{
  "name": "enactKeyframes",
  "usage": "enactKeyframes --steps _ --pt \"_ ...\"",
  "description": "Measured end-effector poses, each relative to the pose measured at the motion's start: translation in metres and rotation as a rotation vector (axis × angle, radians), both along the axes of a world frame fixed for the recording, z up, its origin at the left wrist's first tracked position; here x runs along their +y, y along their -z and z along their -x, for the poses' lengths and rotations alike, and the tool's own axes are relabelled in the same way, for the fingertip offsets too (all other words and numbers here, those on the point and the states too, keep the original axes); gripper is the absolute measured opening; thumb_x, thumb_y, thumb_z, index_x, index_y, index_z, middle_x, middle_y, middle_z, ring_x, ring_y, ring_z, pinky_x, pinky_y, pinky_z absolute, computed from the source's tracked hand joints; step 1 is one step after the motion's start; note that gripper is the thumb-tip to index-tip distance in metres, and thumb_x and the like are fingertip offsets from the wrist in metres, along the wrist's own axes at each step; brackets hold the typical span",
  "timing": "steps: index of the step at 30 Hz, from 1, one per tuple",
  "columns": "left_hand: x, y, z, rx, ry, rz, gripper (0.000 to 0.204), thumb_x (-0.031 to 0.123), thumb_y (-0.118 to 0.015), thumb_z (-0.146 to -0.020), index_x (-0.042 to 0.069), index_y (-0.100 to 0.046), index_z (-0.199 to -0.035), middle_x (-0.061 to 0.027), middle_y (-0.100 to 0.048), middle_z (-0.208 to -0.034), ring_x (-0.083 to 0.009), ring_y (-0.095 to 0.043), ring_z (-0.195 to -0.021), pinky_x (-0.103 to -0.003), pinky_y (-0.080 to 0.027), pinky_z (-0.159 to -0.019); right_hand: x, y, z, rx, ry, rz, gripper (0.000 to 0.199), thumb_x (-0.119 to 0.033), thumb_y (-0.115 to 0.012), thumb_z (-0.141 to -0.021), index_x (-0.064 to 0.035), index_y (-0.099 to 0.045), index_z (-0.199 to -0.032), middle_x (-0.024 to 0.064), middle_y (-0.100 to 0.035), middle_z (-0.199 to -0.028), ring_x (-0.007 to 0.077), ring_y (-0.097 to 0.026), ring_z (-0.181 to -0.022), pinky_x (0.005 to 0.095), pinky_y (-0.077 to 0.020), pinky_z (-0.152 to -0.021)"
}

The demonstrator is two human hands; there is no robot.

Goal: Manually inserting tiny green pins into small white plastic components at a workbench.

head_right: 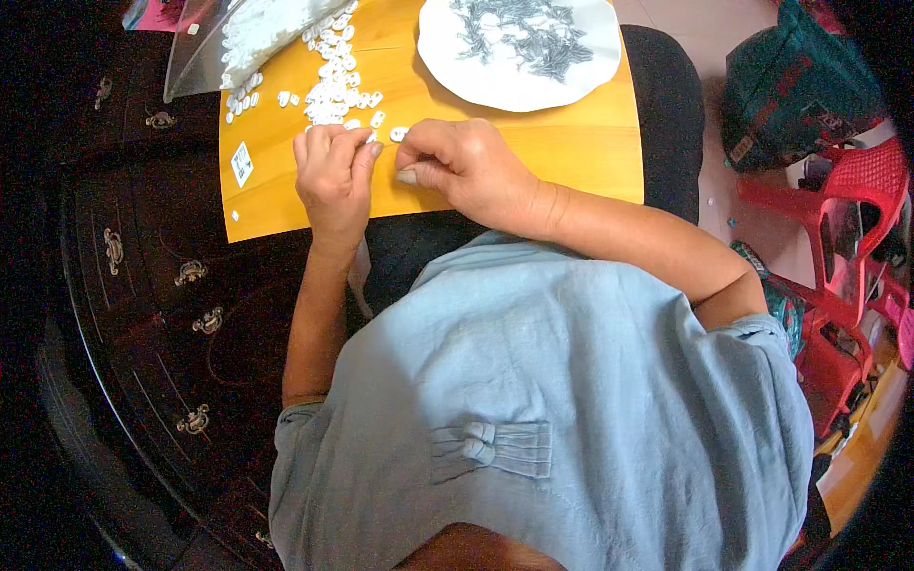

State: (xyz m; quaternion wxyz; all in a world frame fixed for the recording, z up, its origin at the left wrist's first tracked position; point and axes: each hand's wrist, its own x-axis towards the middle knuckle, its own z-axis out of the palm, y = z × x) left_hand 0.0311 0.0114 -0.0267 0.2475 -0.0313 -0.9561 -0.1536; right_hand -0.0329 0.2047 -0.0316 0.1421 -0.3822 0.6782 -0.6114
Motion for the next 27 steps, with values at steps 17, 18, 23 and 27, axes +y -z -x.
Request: enactKeyframes --steps 17,18,23,27 --pt "0.041 -0.027 -0.024 -0.193 -0.046 -1.468 0.011 0.010 -0.060 -0.095 -0.001 -0.061 -0.092 -0.0022 -0.059 -0.076 -0.0078 -0.051 -0.062 -0.020 -0.041 -0.051 -0.013 -0.024 -0.003 -0.399 0.013 0.265 0.007 -0.006 -0.061 -0.092 0.0002 -0.063 -0.095 0.0005 -0.062 -0.085 0.0071 -0.054 -0.080 0.0213 -0.0452 -0.070" --pt "0.043 -0.028 -0.024 -0.190 -0.043 -1.469 0.011 0.010 -0.060 -0.095 -0.001 -0.061 -0.092 -0.0022 -0.059 -0.076 -0.0078 -0.051 -0.062 -0.020 -0.041 -0.051 -0.015 -0.024 -0.005 -0.395 0.012 0.263 0.007 -0.006 -0.061 -0.092 0.0002 -0.063 -0.095 0.0005 -0.062 -0.085 0.0071 -0.054 -0.080 0.0213 -0.0452 -0.070" --pt "0.059 -0.035 -0.028 -0.084 -0.050 -1.742 0.013 0.008 -0.059 -0.095 -0.005 -0.060 -0.097 -0.0080 -0.062 -0.081 -0.0117 -0.054 -0.065 -0.024 -0.043 -0.053 -0.016 -0.027 -0.011 -0.387 0.103 0.193 0.007 -0.008 -0.060 -0.093 -0.0011 -0.063 -0.095 0.0002 -0.063 -0.084 0.0057 -0.056 -0.077 0.0199 -0.0435 -0.065" --pt "0.060 -0.025 -0.031 -0.026 -0.035 -1.704 0.014 0.008 -0.059 -0.095 -0.006 -0.060 -0.098 -0.0091 -0.063 -0.084 -0.0124 -0.056 -0.068 -0.026 -0.044 -0.055 -0.015 -0.024 -0.012 -0.364 0.079 0.211 0.008 -0.008 -0.060 -0.094 -0.0015 -0.063 -0.096 -0.0004 -0.063 -0.084 0.0055 -0.056 -0.077 0.0196 -0.0436 -0.065"
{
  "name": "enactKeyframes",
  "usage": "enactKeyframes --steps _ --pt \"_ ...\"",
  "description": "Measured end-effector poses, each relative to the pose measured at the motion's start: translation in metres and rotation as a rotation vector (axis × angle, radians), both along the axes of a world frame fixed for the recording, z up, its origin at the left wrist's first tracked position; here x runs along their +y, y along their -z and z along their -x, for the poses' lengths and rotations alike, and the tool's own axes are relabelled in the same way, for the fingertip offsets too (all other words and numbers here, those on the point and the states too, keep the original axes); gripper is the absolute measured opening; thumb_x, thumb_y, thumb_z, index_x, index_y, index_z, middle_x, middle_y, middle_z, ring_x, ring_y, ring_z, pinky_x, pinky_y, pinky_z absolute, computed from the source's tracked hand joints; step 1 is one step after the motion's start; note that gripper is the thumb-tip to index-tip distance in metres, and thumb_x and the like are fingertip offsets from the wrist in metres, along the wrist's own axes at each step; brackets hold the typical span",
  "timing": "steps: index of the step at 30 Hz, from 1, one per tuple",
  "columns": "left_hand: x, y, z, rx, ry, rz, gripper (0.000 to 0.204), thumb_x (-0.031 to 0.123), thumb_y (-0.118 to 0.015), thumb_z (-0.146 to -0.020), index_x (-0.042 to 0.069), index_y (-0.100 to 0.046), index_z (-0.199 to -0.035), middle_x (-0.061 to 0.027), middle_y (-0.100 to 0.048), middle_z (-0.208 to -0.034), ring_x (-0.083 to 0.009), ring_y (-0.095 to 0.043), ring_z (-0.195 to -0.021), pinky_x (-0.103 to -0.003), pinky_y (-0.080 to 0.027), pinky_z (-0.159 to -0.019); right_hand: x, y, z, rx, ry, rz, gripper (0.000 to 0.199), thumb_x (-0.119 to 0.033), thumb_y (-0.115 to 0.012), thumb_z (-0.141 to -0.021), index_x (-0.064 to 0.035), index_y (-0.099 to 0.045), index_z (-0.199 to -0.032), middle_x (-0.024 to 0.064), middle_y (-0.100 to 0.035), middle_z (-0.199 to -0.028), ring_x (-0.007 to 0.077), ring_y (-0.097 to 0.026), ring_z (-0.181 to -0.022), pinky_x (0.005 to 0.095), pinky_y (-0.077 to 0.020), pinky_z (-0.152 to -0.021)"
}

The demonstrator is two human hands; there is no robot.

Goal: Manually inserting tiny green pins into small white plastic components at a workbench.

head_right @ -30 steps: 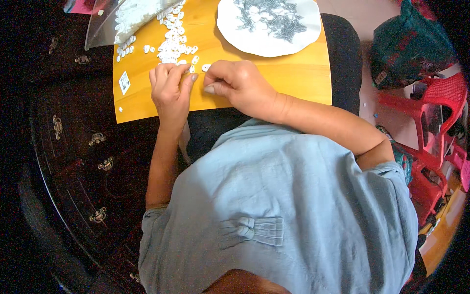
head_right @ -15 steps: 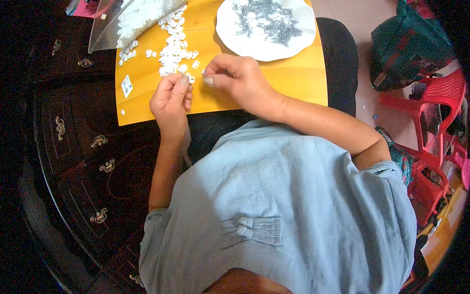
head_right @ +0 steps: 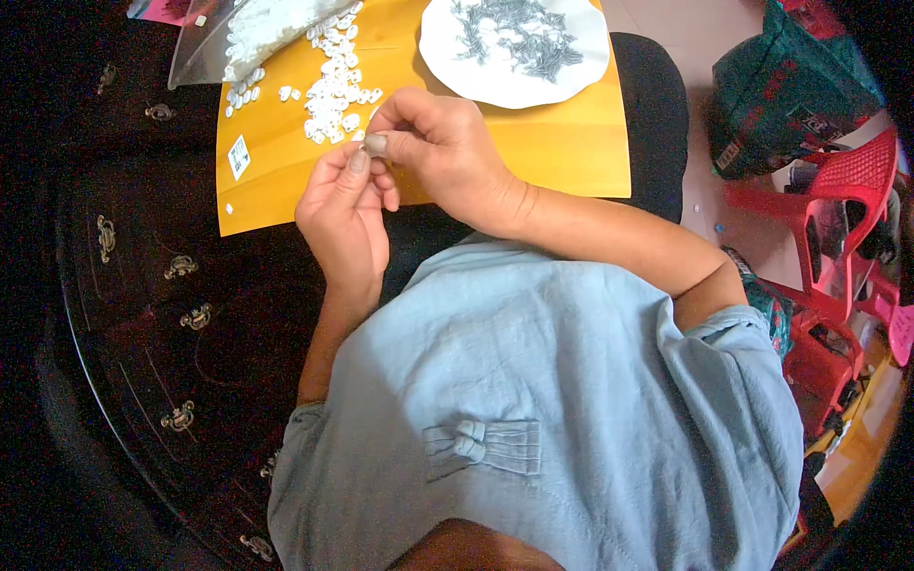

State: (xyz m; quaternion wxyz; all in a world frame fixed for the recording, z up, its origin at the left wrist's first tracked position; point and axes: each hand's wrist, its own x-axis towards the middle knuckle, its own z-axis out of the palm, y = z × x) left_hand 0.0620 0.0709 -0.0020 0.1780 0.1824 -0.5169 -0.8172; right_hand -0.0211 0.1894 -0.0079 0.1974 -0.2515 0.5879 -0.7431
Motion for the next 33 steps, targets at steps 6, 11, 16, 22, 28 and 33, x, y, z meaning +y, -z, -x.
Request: enactKeyframes --steps 6,11,16,22,28,33 --pt "-0.006 0.001 -0.001 -0.052 -0.041 0.014 0.014 0.009 -0.061 -0.093 -0.005 -0.060 -0.098 -0.0075 -0.062 -0.080 -0.0111 -0.055 -0.063 -0.023 -0.044 -0.051 0.004 0.008 0.009 0.127 -0.064 -0.021 0.011 -0.010 -0.059 -0.095 0.0005 -0.061 -0.094 0.0004 -0.060 -0.081 0.0070 -0.054 -0.075 0.0220 -0.0451 -0.066" --pt "-0.009 0.001 0.000 -0.104 0.003 0.139 0.013 0.008 -0.062 -0.093 -0.005 -0.062 -0.095 -0.0070 -0.062 -0.077 -0.0106 -0.054 -0.061 -0.022 -0.044 -0.050 0.006 0.010 0.010 0.278 -0.053 -0.135 0.012 -0.010 -0.061 -0.094 0.0018 -0.060 -0.093 0.0022 -0.060 -0.079 0.0079 -0.052 -0.073 0.0229 -0.0447 -0.066" --pt "-0.006 -0.002 -0.002 -0.095 0.008 0.027 0.013 0.007 -0.061 -0.093 -0.005 -0.061 -0.098 -0.0070 -0.061 -0.079 -0.0108 -0.055 -0.064 -0.023 -0.044 -0.050 0.004 0.012 0.010 0.303 -0.025 -0.138 0.011 -0.009 -0.063 -0.093 0.0020 -0.060 -0.092 0.0033 -0.061 -0.078 0.0080 -0.052 -0.072 0.0235 -0.0451 -0.065" --pt "-0.004 0.003 -0.007 -0.068 -0.017 0.041 0.013 0.004 -0.059 -0.093 -0.006 -0.059 -0.102 -0.0084 -0.061 -0.086 -0.0113 -0.057 -0.071 -0.023 -0.046 -0.052 0.005 0.014 0.010 0.273 -0.036 -0.149 0.011 -0.009 -0.064 -0.091 0.0016 -0.062 -0.092 0.0035 -0.063 -0.078 0.0081 -0.055 -0.072 0.0233 -0.0469 -0.066" --pt "-0.003 0.003 -0.007 -0.044 -0.038 0.149 0.013 0.002 -0.059 -0.092 -0.006 -0.060 -0.102 -0.0083 -0.062 -0.086 -0.0105 -0.058 -0.071 -0.022 -0.048 -0.051 0.007 0.012 0.011 0.330 -0.046 -0.185 0.010 -0.007 -0.065 -0.090 0.0011 -0.062 -0.093 0.0037 -0.064 -0.079 0.0081 -0.057 -0.074 0.0236 -0.0475 -0.067" --pt "0.000 -0.005 -0.005 -0.071 -0.044 0.199 0.010 0.000 -0.061 -0.090 -0.006 -0.062 -0.098 -0.0082 -0.063 -0.084 -0.0093 -0.058 -0.066 -0.021 -0.047 -0.051 0.009 0.017 0.014 0.411 -0.037 -0.185 0.009 -0.007 -0.065 -0.090 0.0011 -0.062 -0.094 0.0040 -0.063 -0.080 0.0082 -0.056 -0.074 0.0231 -0.0471 -0.067"
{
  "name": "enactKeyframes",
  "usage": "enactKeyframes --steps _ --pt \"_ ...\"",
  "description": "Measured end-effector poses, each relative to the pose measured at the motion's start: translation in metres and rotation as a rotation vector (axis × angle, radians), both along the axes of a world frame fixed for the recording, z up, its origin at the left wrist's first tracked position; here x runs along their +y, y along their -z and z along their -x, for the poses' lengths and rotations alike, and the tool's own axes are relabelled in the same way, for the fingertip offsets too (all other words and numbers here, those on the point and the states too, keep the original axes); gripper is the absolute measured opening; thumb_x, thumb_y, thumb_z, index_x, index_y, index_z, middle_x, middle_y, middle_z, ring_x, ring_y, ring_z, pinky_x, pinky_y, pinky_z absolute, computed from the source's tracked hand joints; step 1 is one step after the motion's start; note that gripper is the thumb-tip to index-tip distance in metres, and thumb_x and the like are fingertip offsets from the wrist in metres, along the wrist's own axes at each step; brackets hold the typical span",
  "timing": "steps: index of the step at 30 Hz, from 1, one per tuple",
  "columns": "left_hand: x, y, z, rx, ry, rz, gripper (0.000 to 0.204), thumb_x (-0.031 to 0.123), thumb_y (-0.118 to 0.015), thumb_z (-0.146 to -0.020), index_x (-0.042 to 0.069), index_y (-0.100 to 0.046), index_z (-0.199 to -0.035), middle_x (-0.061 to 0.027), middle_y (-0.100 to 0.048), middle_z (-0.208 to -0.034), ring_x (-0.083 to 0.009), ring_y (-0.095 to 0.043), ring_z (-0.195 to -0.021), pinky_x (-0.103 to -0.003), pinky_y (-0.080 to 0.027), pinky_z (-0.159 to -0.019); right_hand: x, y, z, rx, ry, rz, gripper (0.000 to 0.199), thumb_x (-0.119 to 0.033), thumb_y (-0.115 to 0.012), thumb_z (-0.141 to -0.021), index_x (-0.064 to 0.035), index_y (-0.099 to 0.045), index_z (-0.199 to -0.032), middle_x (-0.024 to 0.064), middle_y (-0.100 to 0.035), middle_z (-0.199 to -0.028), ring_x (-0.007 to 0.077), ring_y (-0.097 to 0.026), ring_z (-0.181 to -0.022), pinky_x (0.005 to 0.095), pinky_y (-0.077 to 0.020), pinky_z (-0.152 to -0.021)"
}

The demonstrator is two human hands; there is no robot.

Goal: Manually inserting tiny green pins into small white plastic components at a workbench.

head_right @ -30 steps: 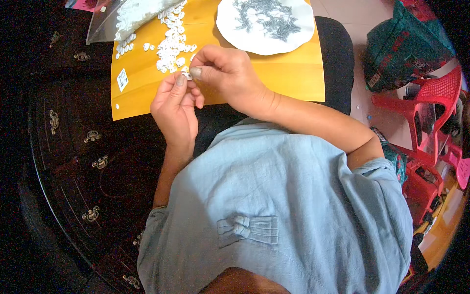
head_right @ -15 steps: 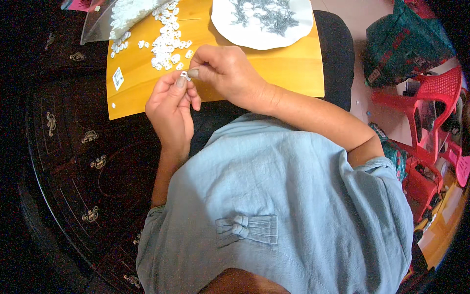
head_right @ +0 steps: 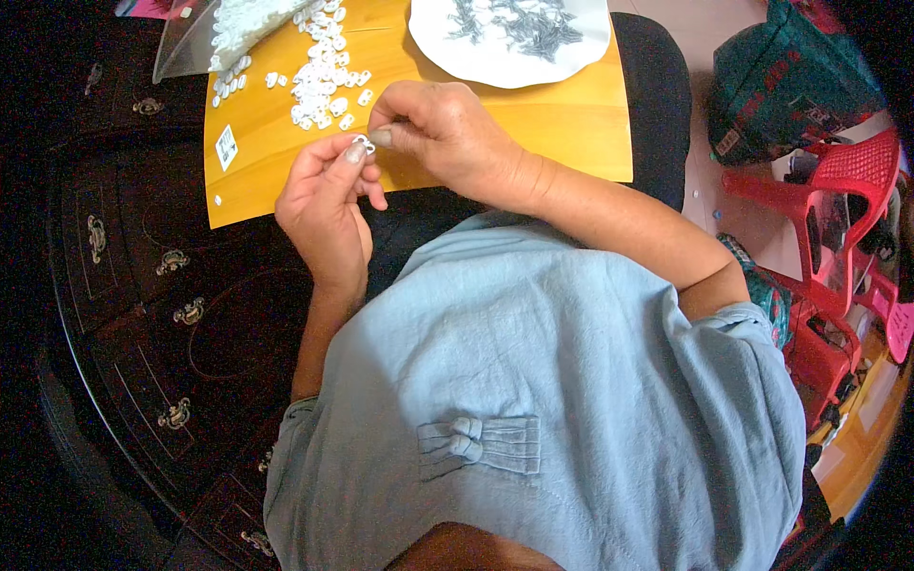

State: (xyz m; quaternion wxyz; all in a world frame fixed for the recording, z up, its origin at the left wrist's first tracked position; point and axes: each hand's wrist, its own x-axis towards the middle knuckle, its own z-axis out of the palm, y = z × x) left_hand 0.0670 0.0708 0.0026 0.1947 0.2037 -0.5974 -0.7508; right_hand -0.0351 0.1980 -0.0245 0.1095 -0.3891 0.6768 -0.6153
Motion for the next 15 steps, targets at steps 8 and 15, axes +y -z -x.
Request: enactKeyframes --steps 8,15 --pt "0.0004 -0.0031 0.0011 -0.030 -0.024 0.115 0.010 0.001 -0.062 -0.089 -0.006 -0.063 -0.097 -0.0069 -0.062 -0.077 -0.0076 -0.054 -0.059 -0.019 -0.045 -0.051 0.0036 0.0033 0.0026 -0.290 -0.090 0.035 0.010 -0.010 -0.063 -0.093 -0.0004 -0.063 -0.095 -0.0035 -0.059 -0.080 0.0039 -0.052 -0.074 0.0197 -0.0438 -0.065" --pt "0.0031 -0.0014 0.0035 -0.031 -0.025 0.136 0.010 0.001 -0.063 -0.090 -0.005 -0.063 -0.097 -0.0058 -0.062 -0.076 -0.0069 -0.053 -0.058 -0.019 -0.044 -0.050 0.0035 0.0037 0.0040 -0.293 -0.093 0.036 0.009 -0.011 -0.062 -0.094 -0.0013 -0.063 -0.095 -0.0051 -0.056 -0.076 0.0021 -0.048 -0.069 0.0179 -0.0399 -0.060"
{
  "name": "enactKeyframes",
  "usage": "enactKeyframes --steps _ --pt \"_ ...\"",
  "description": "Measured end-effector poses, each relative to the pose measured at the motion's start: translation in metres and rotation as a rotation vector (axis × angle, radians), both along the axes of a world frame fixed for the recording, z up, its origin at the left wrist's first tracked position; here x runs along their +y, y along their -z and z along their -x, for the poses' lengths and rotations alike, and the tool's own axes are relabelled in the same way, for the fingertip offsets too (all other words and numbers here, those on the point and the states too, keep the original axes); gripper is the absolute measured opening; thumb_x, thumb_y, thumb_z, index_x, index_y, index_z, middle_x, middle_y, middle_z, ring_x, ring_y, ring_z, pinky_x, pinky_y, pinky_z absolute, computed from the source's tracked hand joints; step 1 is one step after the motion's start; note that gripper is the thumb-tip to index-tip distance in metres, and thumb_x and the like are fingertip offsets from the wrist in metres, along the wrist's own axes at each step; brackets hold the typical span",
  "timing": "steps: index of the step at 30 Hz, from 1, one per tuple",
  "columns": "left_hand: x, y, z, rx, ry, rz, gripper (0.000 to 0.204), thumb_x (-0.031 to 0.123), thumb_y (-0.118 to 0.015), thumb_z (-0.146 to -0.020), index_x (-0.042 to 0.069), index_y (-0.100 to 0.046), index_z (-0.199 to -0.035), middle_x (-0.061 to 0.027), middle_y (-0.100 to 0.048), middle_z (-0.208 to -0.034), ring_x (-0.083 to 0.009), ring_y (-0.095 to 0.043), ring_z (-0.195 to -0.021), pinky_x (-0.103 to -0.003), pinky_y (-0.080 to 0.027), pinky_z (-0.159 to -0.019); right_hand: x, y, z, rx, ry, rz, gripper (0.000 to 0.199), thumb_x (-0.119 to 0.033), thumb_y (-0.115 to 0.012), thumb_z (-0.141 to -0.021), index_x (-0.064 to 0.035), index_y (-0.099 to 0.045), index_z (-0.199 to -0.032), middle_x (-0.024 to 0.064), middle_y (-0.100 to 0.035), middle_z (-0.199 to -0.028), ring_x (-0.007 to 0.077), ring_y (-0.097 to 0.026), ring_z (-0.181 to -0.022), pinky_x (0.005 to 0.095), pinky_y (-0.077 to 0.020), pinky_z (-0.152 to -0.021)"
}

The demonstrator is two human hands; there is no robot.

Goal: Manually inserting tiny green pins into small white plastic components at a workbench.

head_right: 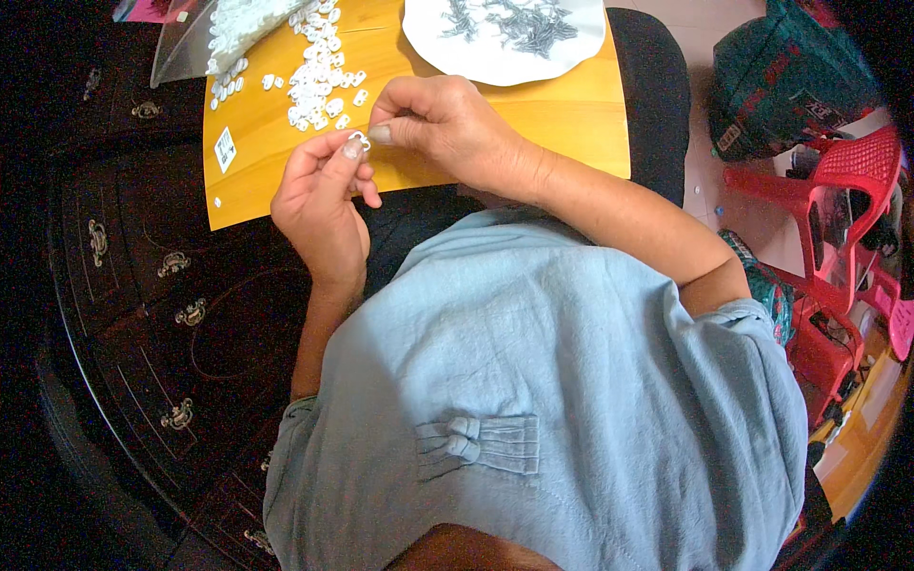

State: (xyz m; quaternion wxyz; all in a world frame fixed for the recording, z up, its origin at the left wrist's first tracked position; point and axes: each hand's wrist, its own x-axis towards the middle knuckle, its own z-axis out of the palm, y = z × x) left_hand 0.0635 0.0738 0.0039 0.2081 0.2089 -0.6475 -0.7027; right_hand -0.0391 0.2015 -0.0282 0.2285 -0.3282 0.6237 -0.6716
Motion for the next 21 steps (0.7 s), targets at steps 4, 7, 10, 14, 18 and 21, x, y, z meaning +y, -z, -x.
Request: enactKeyframes --steps 4,7,10,14,18,21 --pt "0.0001 0.0007 -0.0004 0.023 0.017 0.021 0.010 0.001 -0.063 -0.090 -0.005 -0.063 -0.097 -0.0051 -0.062 -0.077 -0.0061 -0.053 -0.058 -0.019 -0.043 -0.050 0.0012 -0.0015 0.0006 0.015 -0.018 -0.024 0.010 -0.011 -0.063 -0.094 -0.0014 -0.063 -0.093 -0.0040 -0.056 -0.075 0.0025 -0.048 -0.069 0.0185 -0.0402 -0.060" --pt "0.0001 0.0002 -0.0006 0.026 0.019 0.044 0.009 0.000 -0.062 -0.090 -0.005 -0.062 -0.098 -0.0047 -0.061 -0.078 -0.0055 -0.052 -0.059 -0.018 -0.043 -0.050 0.0008 -0.0002 0.0006 0.106 0.004 -0.019 0.011 -0.011 -0.063 -0.093 -0.0010 -0.062 -0.092 -0.0031 -0.056 -0.074 0.0035 -0.048 -0.068 0.0194 -0.0404 -0.060" --pt "0.0015 -0.0002 -0.0006 0.025 0.018 0.061 0.008 -0.001 -0.062 -0.090 -0.005 -0.062 -0.097 -0.0043 -0.061 -0.079 -0.0050 -0.052 -0.059 -0.018 -0.043 -0.050 0.0003 0.0011 0.0015 0.156 0.016 0.004 0.012 -0.012 -0.064 -0.092 -0.0003 -0.062 -0.090 -0.0022 -0.056 -0.074 0.0048 -0.048 -0.068 0.0206 -0.0409 -0.060" --pt "0.0018 0.0012 -0.0019 0.035 0.029 0.073 0.008 -0.002 -0.061 -0.090 -0.005 -0.062 -0.097 -0.0038 -0.061 -0.080 -0.0044 -0.050 -0.058 -0.018 -0.042 -0.050 0.0030 -0.0044 0.0022 0.180 -0.001 -0.060 0.014 -0.012 -0.065 -0.091 0.0005 -0.061 -0.089 0.0005 -0.057 -0.075 0.0070 -0.051 -0.071 0.0227 -0.0430 -0.064" --pt "0.0013 0.0025 -0.0020 0.023 0.038 0.106 0.008 -0.002 -0.061 -0.091 -0.004 -0.062 -0.098 -0.0034 -0.061 -0.080 -0.0042 -0.050 -0.058 -0.018 -0.042 -0.050 0.0023 -0.0018 0.0045 0.318 0.026 -0.050 0.013 -0.012 -0.065 -0.091 0.0008 -0.061 -0.090 0.0021 -0.059 -0.076 0.0087 -0.053 -0.072 0.0246 -0.0444 -0.065" --pt "0.0017 0.0048 -0.0031 0.039 0.047 0.123 0.008 -0.002 -0.061 -0.090 -0.004 -0.062 -0.098 -0.0030 -0.061 -0.080 -0.0041 -0.050 -0.059 -0.018 -0.043 -0.051 0.0021 -0.0040 0.0039 0.349 0.021 -0.052 0.012 -0.010 -0.065 -0.091 0.0015 -0.061 -0.090 0.0037 -0.060 -0.076 0.0100 -0.054 -0.073 0.0255 -0.0454 -0.066"
